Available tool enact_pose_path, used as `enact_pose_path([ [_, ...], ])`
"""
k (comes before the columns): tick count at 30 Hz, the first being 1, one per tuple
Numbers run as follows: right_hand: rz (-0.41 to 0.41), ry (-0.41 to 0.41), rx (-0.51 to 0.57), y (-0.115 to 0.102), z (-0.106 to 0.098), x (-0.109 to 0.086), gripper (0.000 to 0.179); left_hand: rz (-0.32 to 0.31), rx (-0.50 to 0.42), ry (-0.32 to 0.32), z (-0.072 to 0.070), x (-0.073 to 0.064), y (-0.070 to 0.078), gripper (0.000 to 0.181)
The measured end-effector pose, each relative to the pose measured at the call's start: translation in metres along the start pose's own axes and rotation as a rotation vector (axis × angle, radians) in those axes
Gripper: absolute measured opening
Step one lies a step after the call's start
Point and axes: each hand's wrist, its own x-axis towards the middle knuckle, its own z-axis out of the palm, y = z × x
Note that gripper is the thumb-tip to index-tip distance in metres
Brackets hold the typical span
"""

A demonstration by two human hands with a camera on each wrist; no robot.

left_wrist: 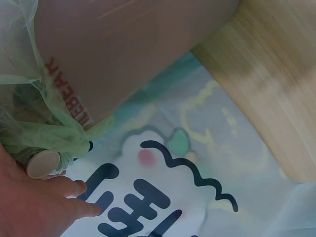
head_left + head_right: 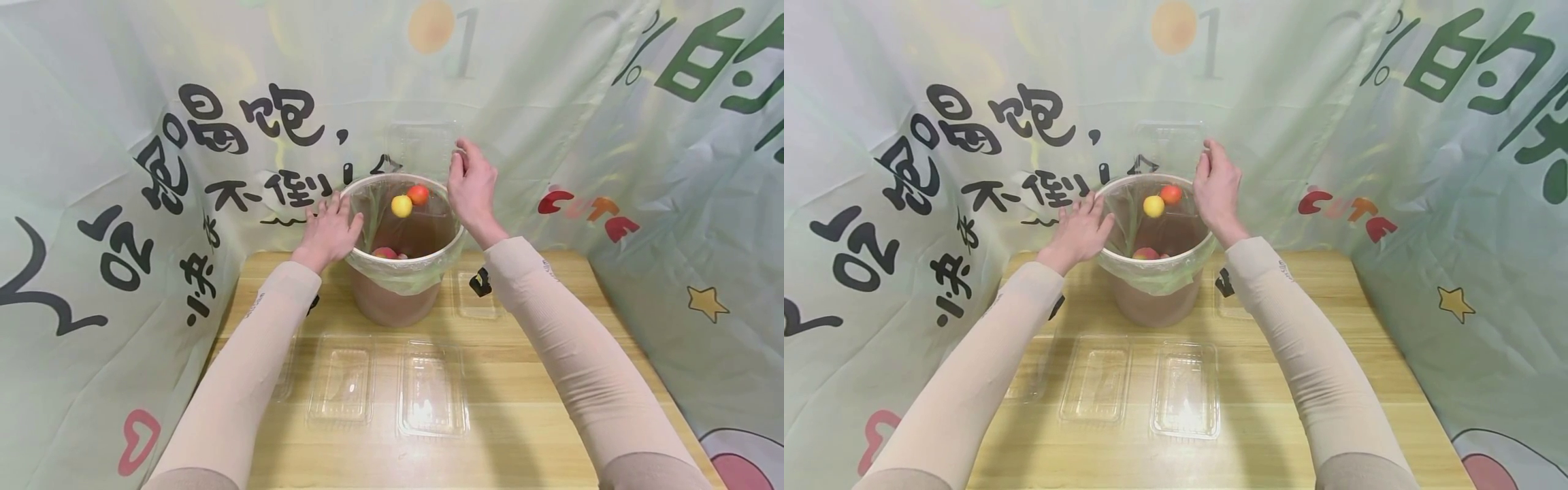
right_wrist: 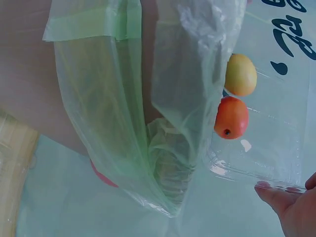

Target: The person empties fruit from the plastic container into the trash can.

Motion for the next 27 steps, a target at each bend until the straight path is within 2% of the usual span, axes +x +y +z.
enact_pose_path([
  [27, -0.079, 0.057, 0.037, -0.0003, -0.0013, 0.0007, 0.031, 0.002, -0.005, -0.003, 0.0018, 0.002, -0.0013, 0.074],
])
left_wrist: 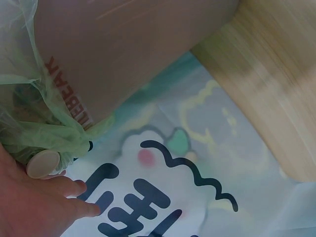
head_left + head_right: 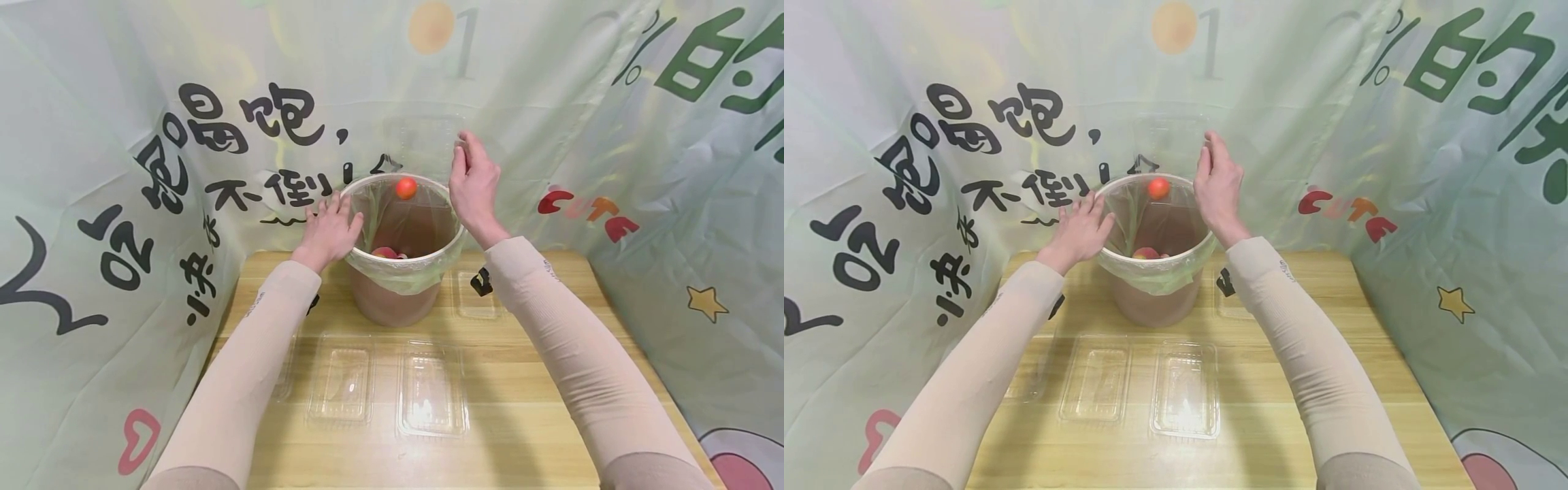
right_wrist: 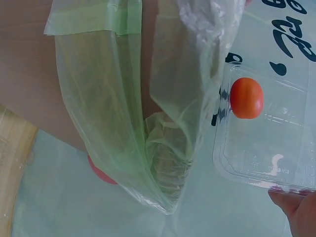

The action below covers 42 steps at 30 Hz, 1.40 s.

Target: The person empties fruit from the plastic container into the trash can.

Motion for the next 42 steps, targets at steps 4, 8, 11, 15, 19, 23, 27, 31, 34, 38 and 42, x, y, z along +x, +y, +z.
enact_pose_path([
  [4, -0.001, 0.0, 0.002, 0.0, 0.0, 0.0, 0.031, -0.003, -0.003, 0.002, 0.0, 0.0, 0.0, 0.075],
  [8, -0.002, 0.0, 0.008, 0.0, 0.0, -0.001, 0.031, -0.008, 0.002, -0.001, -0.001, -0.001, 0.001, 0.075],
  [11, -0.006, 0.008, 0.017, 0.0, 0.0, -0.002, 0.031, -0.009, 0.004, -0.003, -0.001, -0.001, 0.001, 0.075],
  [15, -0.031, 0.029, 0.029, 0.0, -0.001, -0.003, 0.031, -0.007, 0.0, -0.004, -0.001, 0.0, 0.001, 0.076],
  [19, -0.059, 0.043, 0.02, 0.001, -0.001, -0.002, 0.03, -0.007, 0.003, -0.002, 0.0, 0.0, 0.001, 0.076],
  [23, -0.07, 0.049, 0.006, 0.001, -0.001, -0.003, 0.029, -0.009, 0.015, -0.004, 0.0, 0.0, 0.001, 0.076],
  [27, -0.064, 0.044, 0.008, 0.002, -0.002, -0.003, 0.029, -0.009, 0.017, -0.007, 0.0, 0.0, 0.0, 0.076],
  [31, -0.038, 0.03, 0.022, 0.003, -0.004, -0.004, 0.03, -0.01, 0.018, -0.004, 0.0, -0.001, 0.0, 0.076],
  [34, -0.008, 0.025, 0.04, 0.005, -0.006, -0.003, 0.03, -0.01, 0.017, -0.003, 0.0, -0.001, 0.0, 0.076],
  [38, 0.02, 0.041, 0.048, 0.008, -0.009, -0.002, 0.03, -0.009, 0.013, 0.001, 0.0, -0.001, 0.001, 0.076],
  [42, 0.036, 0.045, 0.049, 0.01, -0.014, 0.0, 0.03, -0.006, 0.016, 0.004, -0.001, -0.001, 0.002, 0.076],
])
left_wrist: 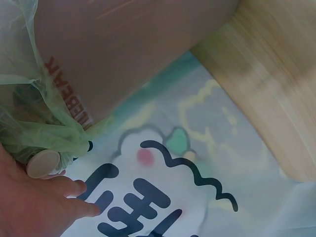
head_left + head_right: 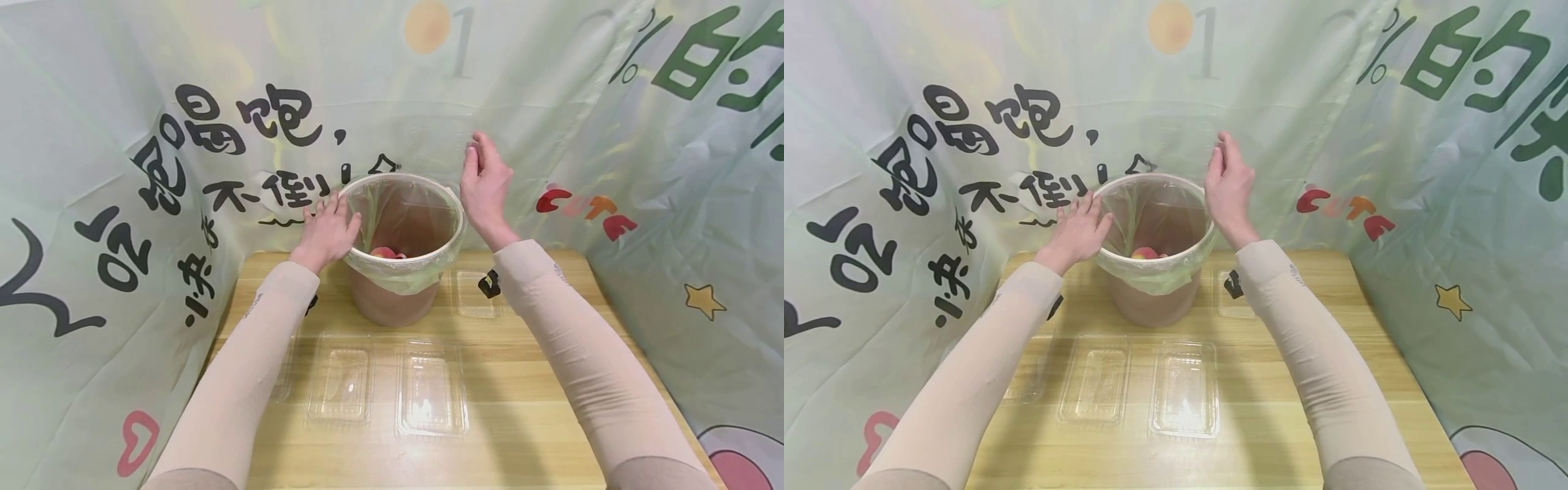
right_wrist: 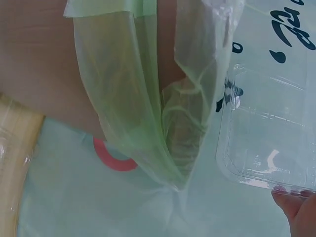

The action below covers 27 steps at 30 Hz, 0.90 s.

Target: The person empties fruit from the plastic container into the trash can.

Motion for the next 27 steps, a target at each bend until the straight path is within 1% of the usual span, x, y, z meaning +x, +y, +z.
enact_pose_path([
  [5, 0.028, -0.002, 0.008, 0.0, -0.009, 0.001, 0.031, -0.001, 0.012, -0.007, -0.001, 0.0, 0.0, 0.076],
  [9, 0.037, 0.032, 0.022, 0.001, -0.019, 0.002, 0.031, 0.001, 0.01, -0.015, -0.001, -0.001, 0.0, 0.076],
  [11, 0.056, 0.05, 0.033, 0.002, -0.025, 0.004, 0.032, 0.003, 0.005, -0.013, -0.002, -0.001, 0.001, 0.076],
  [14, 0.1, 0.057, 0.023, 0.005, -0.035, 0.006, 0.033, 0.003, -0.001, -0.011, -0.002, -0.001, 0.001, 0.076],
  [18, 0.157, 0.057, -0.045, 0.009, -0.05, 0.006, 0.036, 0.001, 0.0, -0.016, -0.002, 0.0, 0.001, 0.076],
  [23, 0.246, 0.049, -0.122, 0.017, -0.07, 0.002, 0.04, 0.003, -0.005, -0.027, -0.001, 0.0, 0.001, 0.076],
  [27, 0.325, 0.038, -0.139, 0.026, -0.085, -0.003, 0.043, 0.002, -0.003, -0.027, -0.001, 0.0, 0.0, 0.076],
])
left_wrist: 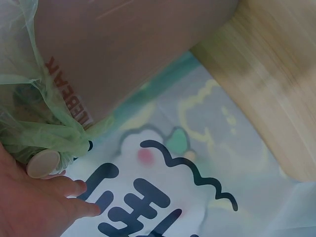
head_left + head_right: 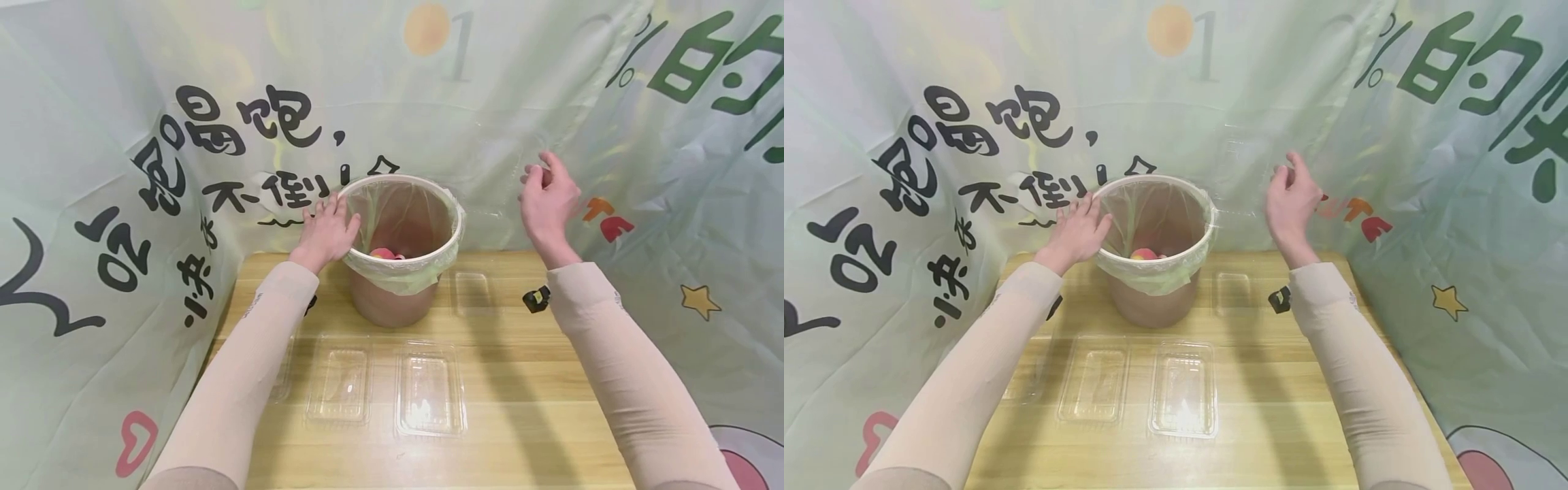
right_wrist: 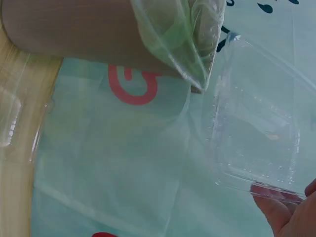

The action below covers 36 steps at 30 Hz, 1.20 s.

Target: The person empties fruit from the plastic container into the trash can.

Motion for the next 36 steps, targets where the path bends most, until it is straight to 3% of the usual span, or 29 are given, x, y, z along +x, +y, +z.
enact_pose_path([
  [5, 0.059, -0.029, 0.017, 0.015, -0.015, -0.003, 0.045, -0.005, 0.004, -0.001, 0.001, 0.0, -0.001, 0.076],
  [10, 0.065, -0.058, 0.02, 0.032, -0.026, -0.009, 0.04, -0.004, -0.001, -0.002, 0.001, 0.0, -0.001, 0.076],
  [14, 0.071, -0.085, -0.023, 0.049, -0.034, -0.016, 0.035, 0.0, 0.0, -0.001, 0.001, 0.0, 0.0, 0.076],
  [18, 0.114, -0.13, -0.068, 0.065, -0.04, -0.023, 0.042, 0.002, -0.003, 0.0, 0.0, 0.0, 0.0, 0.076],
  [28, 0.155, -0.321, -0.156, 0.097, -0.044, -0.047, 0.049, -0.005, -0.003, -0.005, 0.0, -0.001, 0.0, 0.076],
  [36, 0.198, -0.474, -0.164, 0.123, -0.041, -0.071, 0.048, -0.006, -0.002, -0.005, 0.0, 0.0, 0.0, 0.076],
])
